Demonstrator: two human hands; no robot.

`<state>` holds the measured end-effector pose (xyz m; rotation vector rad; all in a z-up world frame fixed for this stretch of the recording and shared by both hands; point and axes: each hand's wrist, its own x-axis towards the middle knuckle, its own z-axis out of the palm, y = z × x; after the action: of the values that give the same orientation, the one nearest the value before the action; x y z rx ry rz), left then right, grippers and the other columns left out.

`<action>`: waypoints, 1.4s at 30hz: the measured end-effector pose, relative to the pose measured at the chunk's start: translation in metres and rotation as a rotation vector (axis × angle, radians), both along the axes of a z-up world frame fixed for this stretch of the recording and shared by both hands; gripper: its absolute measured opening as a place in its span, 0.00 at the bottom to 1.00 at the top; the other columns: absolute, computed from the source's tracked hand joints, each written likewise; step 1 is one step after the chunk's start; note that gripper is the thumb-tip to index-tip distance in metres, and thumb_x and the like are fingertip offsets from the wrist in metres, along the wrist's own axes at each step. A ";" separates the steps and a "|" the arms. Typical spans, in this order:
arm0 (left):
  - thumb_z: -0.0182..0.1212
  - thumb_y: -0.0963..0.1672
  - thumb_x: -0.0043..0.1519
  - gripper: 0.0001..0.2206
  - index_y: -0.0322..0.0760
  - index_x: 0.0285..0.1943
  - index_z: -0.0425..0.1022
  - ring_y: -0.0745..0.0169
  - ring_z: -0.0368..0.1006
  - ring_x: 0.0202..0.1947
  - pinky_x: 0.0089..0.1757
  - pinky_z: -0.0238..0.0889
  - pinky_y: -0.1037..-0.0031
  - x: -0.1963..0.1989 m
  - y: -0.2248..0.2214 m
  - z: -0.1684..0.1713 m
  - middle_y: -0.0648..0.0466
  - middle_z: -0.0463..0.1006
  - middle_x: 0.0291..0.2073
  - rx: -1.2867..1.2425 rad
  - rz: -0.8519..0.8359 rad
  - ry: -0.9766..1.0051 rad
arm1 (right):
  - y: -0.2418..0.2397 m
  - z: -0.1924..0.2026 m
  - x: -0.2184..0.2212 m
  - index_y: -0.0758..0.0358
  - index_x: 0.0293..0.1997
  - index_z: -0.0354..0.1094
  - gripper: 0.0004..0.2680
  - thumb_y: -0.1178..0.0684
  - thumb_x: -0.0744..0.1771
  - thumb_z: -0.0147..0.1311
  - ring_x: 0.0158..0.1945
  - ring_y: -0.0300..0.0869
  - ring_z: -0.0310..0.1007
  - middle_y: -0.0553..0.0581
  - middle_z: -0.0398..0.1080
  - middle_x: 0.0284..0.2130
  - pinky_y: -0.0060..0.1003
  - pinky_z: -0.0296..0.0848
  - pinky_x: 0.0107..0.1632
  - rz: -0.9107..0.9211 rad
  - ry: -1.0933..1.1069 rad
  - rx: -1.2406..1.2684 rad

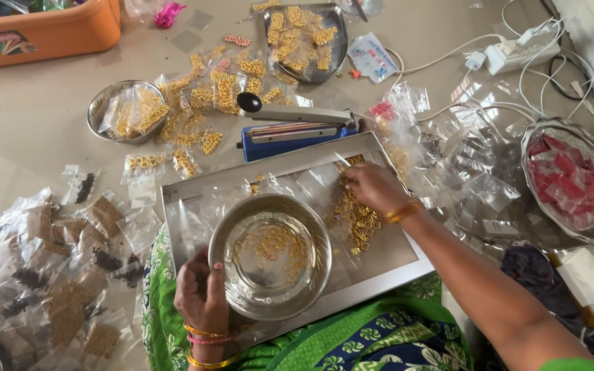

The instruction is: The person sorts small gold-colored jewelry components and places them into plastic bags.

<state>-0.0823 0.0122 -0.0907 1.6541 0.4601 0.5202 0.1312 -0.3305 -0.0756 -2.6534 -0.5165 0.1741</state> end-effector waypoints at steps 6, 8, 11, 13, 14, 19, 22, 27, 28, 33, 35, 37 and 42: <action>0.60 0.38 0.66 0.04 0.28 0.46 0.72 0.71 0.73 0.47 0.47 0.68 0.79 0.002 -0.001 0.002 0.53 0.80 0.53 0.110 0.044 -0.239 | 0.005 -0.016 -0.038 0.59 0.44 0.75 0.09 0.61 0.63 0.54 0.43 0.51 0.76 0.59 0.75 0.39 0.47 0.76 0.48 0.256 -0.180 -0.110; 0.59 0.38 0.65 0.15 0.29 0.61 0.77 0.71 0.69 0.35 0.38 0.66 0.79 0.004 -0.002 0.003 0.52 0.77 0.38 0.099 0.151 -0.026 | 0.005 0.008 -0.063 0.61 0.42 0.74 0.08 0.62 0.62 0.57 0.41 0.51 0.76 0.59 0.75 0.37 0.48 0.75 0.48 0.345 -0.034 -0.189; 0.59 0.39 0.67 0.16 0.30 0.64 0.77 0.72 0.69 0.36 0.40 0.65 0.80 0.005 -0.002 -0.003 0.51 0.77 0.38 -0.022 0.140 -0.051 | 0.006 0.047 -0.079 0.60 0.39 0.74 0.04 0.58 0.63 0.61 0.40 0.48 0.77 0.56 0.77 0.34 0.46 0.74 0.46 0.337 0.114 -0.189; 0.58 0.39 0.67 0.15 0.30 0.63 0.76 0.73 0.70 0.37 0.41 0.66 0.81 0.011 -0.004 0.006 0.53 0.79 0.40 -0.020 0.129 -0.067 | 0.012 0.077 -0.084 0.59 0.40 0.74 0.03 0.57 0.65 0.59 0.38 0.45 0.78 0.54 0.77 0.34 0.42 0.76 0.44 0.263 0.149 -0.184; 0.58 0.39 0.66 0.15 0.30 0.62 0.75 0.73 0.71 0.39 0.42 0.67 0.81 0.012 -0.005 0.010 0.54 0.80 0.42 -0.017 0.119 -0.082 | 0.017 0.092 -0.087 0.57 0.40 0.74 0.03 0.57 0.66 0.57 0.36 0.41 0.79 0.52 0.78 0.34 0.38 0.77 0.41 0.192 0.186 -0.178; 0.56 0.39 0.67 0.12 0.29 0.58 0.74 0.74 0.73 0.41 0.43 0.67 0.83 0.015 -0.006 0.008 0.54 0.81 0.45 -0.023 0.027 -0.129 | 0.063 0.102 -0.102 0.59 0.45 0.74 0.06 0.59 0.66 0.57 0.36 0.40 0.78 0.54 0.78 0.36 0.34 0.79 0.39 0.203 -0.083 0.149; 0.57 0.40 0.69 0.11 0.28 0.57 0.76 0.74 0.72 0.40 0.43 0.66 0.83 0.016 -0.002 -0.013 0.54 0.81 0.43 -0.001 0.012 -0.102 | 0.063 0.100 -0.090 0.59 0.49 0.74 0.09 0.59 0.66 0.55 0.37 0.40 0.79 0.53 0.78 0.39 0.33 0.79 0.38 0.165 -0.057 0.330; 0.60 0.42 0.70 0.10 0.27 0.53 0.79 0.74 0.70 0.37 0.40 0.65 0.82 0.011 0.006 -0.040 0.54 0.79 0.38 -0.127 0.055 -0.035 | 0.035 0.041 -0.007 0.56 0.54 0.73 0.09 0.57 0.70 0.48 0.40 0.48 0.78 0.55 0.75 0.44 0.42 0.79 0.42 -0.180 0.124 -0.021; 0.59 0.42 0.70 0.10 0.28 0.54 0.79 0.75 0.71 0.38 0.41 0.66 0.83 0.013 0.005 -0.037 0.55 0.80 0.39 -0.152 0.051 -0.068 | 0.025 0.021 0.008 0.61 0.53 0.73 0.13 0.63 0.65 0.48 0.46 0.52 0.75 0.59 0.74 0.47 0.45 0.76 0.49 -0.042 -0.103 -0.042; 0.59 0.42 0.70 0.10 0.28 0.54 0.79 0.75 0.72 0.38 0.41 0.66 0.83 0.012 0.003 -0.034 0.56 0.81 0.38 -0.195 0.075 -0.087 | 0.015 -0.004 0.021 0.69 0.53 0.71 0.15 0.69 0.62 0.47 0.55 0.60 0.69 0.67 0.70 0.51 0.52 0.68 0.57 0.052 -0.239 -0.090; 0.59 0.42 0.69 0.10 0.28 0.53 0.79 0.75 0.73 0.38 0.42 0.67 0.83 0.011 0.001 -0.028 0.56 0.81 0.38 -0.153 0.068 -0.075 | -0.002 -0.031 0.023 0.71 0.50 0.72 0.18 0.67 0.56 0.49 0.53 0.61 0.70 0.70 0.69 0.50 0.52 0.69 0.56 0.193 -0.456 -0.135; 0.59 0.42 0.69 0.10 0.28 0.54 0.79 0.75 0.73 0.38 0.41 0.67 0.83 0.012 0.002 -0.031 0.56 0.81 0.38 -0.182 0.059 -0.087 | -0.004 -0.011 0.015 0.68 0.48 0.73 0.14 0.66 0.60 0.50 0.51 0.58 0.72 0.67 0.71 0.48 0.50 0.71 0.56 0.125 -0.203 -0.189; 0.59 0.42 0.69 0.11 0.28 0.54 0.78 0.76 0.72 0.39 0.42 0.66 0.84 0.011 0.000 -0.036 0.57 0.81 0.39 -0.200 0.047 -0.090 | 0.009 0.037 0.006 0.58 0.42 0.77 0.06 0.58 0.67 0.52 0.40 0.51 0.79 0.57 0.76 0.46 0.47 0.77 0.49 -0.232 0.220 -0.099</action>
<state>-0.0708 0.0126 -0.1270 1.4258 0.4702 0.5632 0.1369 -0.3214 -0.0383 -2.7191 -0.1306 0.4234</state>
